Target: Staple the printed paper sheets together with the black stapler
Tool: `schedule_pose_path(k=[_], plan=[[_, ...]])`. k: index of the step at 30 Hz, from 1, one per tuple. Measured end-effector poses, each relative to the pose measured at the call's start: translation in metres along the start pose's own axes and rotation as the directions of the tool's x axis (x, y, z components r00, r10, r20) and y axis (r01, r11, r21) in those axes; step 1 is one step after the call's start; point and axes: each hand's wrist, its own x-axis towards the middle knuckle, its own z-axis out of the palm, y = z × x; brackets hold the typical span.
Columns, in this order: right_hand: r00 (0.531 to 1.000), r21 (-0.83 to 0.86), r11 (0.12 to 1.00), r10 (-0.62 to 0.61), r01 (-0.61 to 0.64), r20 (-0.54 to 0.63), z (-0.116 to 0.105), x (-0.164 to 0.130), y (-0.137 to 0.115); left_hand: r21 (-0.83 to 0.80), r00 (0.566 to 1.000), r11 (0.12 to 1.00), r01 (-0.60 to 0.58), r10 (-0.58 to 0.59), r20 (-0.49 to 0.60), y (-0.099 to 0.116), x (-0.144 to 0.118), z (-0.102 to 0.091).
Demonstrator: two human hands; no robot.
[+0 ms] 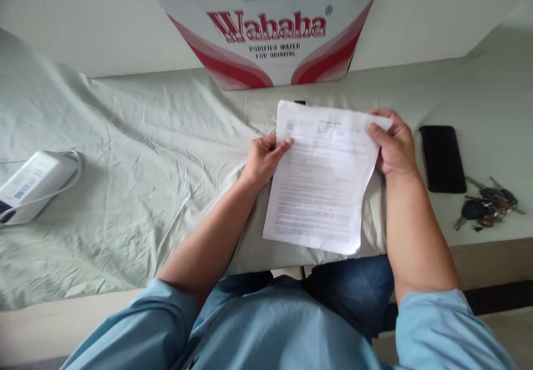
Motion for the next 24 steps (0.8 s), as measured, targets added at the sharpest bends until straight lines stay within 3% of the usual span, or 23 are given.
schedule_pose_path(k=[3,5,12,19,24], plan=[[0.991,0.099,0.990,-0.108,0.099,0.081,0.004,0.006,0.008,-0.132,0.992,0.991,-0.031,0.014,-0.125,-0.005,0.004,0.000],[0.986,0.075,0.992,-0.111,0.102,0.126,0.006,0.007,0.012,-0.208,0.987,0.978,-0.025,-0.008,-0.158,-0.007,0.007,0.001],[0.986,-0.061,0.988,-0.139,0.145,0.092,0.003,0.003,0.017,-0.370,0.974,0.928,-0.048,-0.038,-0.221,-0.005,0.010,0.003],[0.969,-0.074,0.974,-0.202,0.214,0.146,-0.005,0.011,0.022,-0.373,0.980,0.928,-0.017,-0.059,-0.191,0.002,0.008,0.006],[0.970,-0.105,0.972,-0.196,0.211,0.143,0.008,0.009,0.012,-0.314,0.977,0.949,0.004,-0.072,-0.202,0.006,0.008,0.002]])
